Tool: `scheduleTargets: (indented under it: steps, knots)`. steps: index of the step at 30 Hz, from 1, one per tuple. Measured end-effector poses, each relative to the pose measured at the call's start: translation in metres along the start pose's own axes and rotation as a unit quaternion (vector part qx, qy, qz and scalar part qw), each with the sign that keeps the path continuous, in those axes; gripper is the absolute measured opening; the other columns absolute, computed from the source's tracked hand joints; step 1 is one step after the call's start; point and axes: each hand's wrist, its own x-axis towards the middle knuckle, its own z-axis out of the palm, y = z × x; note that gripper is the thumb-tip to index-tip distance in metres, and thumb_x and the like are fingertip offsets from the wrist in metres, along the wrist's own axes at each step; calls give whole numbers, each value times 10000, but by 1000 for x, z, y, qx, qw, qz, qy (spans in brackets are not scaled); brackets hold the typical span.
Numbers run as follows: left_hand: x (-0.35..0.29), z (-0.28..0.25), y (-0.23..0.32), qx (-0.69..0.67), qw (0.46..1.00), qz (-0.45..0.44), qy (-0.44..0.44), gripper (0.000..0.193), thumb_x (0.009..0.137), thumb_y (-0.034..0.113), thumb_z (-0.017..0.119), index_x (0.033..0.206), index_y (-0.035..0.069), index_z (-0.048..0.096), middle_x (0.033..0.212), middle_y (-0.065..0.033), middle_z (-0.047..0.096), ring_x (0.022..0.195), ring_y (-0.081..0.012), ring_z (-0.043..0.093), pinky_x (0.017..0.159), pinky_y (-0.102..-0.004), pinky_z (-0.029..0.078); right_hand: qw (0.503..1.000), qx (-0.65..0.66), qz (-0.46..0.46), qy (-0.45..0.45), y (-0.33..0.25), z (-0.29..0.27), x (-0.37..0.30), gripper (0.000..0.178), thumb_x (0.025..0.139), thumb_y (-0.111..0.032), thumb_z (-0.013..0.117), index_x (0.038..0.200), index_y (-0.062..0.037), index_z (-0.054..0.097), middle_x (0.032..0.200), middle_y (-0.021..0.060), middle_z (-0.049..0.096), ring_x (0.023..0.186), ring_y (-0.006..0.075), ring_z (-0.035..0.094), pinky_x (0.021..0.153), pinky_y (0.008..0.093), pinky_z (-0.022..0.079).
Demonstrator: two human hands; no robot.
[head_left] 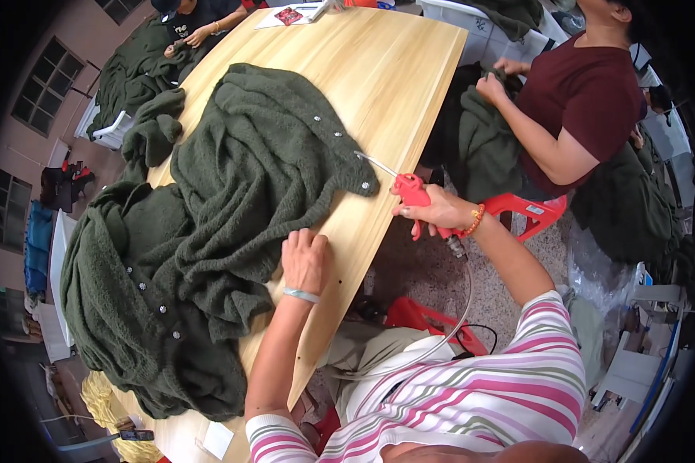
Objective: Trimming excess threads from finished garments using thread snips at a factory table.
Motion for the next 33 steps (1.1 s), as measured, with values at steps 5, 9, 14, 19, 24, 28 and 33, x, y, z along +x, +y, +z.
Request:
scheduleTargets:
  steps: [5, 9, 14, 19, 24, 28, 33]
  knots:
    - [33, -2, 24, 60, 996, 60, -19, 510, 732, 80, 609, 1233, 98, 513, 1308, -138, 455, 1237, -301, 401, 1009, -440, 311, 999, -6, 4, 41, 3, 2, -13, 540, 903, -201, 547, 1371, -29, 340, 1035, 97, 636, 625, 133, 646, 420, 219, 476]
    - [53, 56, -1, 69, 997, 39, 16, 518, 716, 73, 600, 1225, 139, 526, 1247, -93, 517, 1193, -278, 451, 994, -425, 340, 997, -38, -34, 49, -7, 12, -34, 552, 899, -208, 553, 1376, -31, 339, 929, 82, 644, 628, 115, 629, 445, 227, 475]
    - [39, 33, -1, -57, 997, 3, -48, 235, 649, 47, 595, 876, 88, 637, 858, -81, 567, 845, -282, 536, 716, -371, 419, 995, -18, -42, 85, 11, 12, -58, 495, 884, -194, 567, 1316, -18, 401, 740, 57, 622, 589, 106, 585, 555, 265, 498]
    - [-11, -20, 29, -216, 971, -64, -87, 127, 734, 143, 649, 824, 54, 658, 814, -92, 578, 767, -292, 534, 683, -364, 414, 998, -19, -26, 56, 22, 15, -60, 473, 875, -187, 571, 1287, -10, 419, 694, 51, 616, 588, 111, 584, 531, 264, 486]
    - [-1, -12, 54, -66, 996, -63, -22, 219, 724, 192, 707, 877, 51, 640, 845, -111, 552, 789, -275, 540, 713, -372, 424, 996, -75, -24, 41, 18, 22, -59, 539, 885, -178, 554, 1369, -37, 367, 696, 36, 613, 594, 86, 555, 515, 242, 449]
    - [1, 18, 59, -92, 993, -60, 42, 250, 728, 114, 690, 956, 56, 606, 897, -109, 532, 834, -305, 555, 706, -391, 471, 991, -110, -63, 49, 14, 35, -81, 536, 873, -169, 568, 1355, -31, 381, 683, 40, 603, 603, 100, 567, 588, 264, 473]
    - [6, 29, 54, -147, 976, -164, 1, 123, 738, 105, 668, 802, 47, 580, 880, -148, 542, 792, -355, 578, 698, -436, 477, 968, -239, -66, 30, 22, 61, -115, 416, 812, -219, 604, 1158, -17, 494, 684, 169, 619, 698, 318, 641, 662, 412, 496]
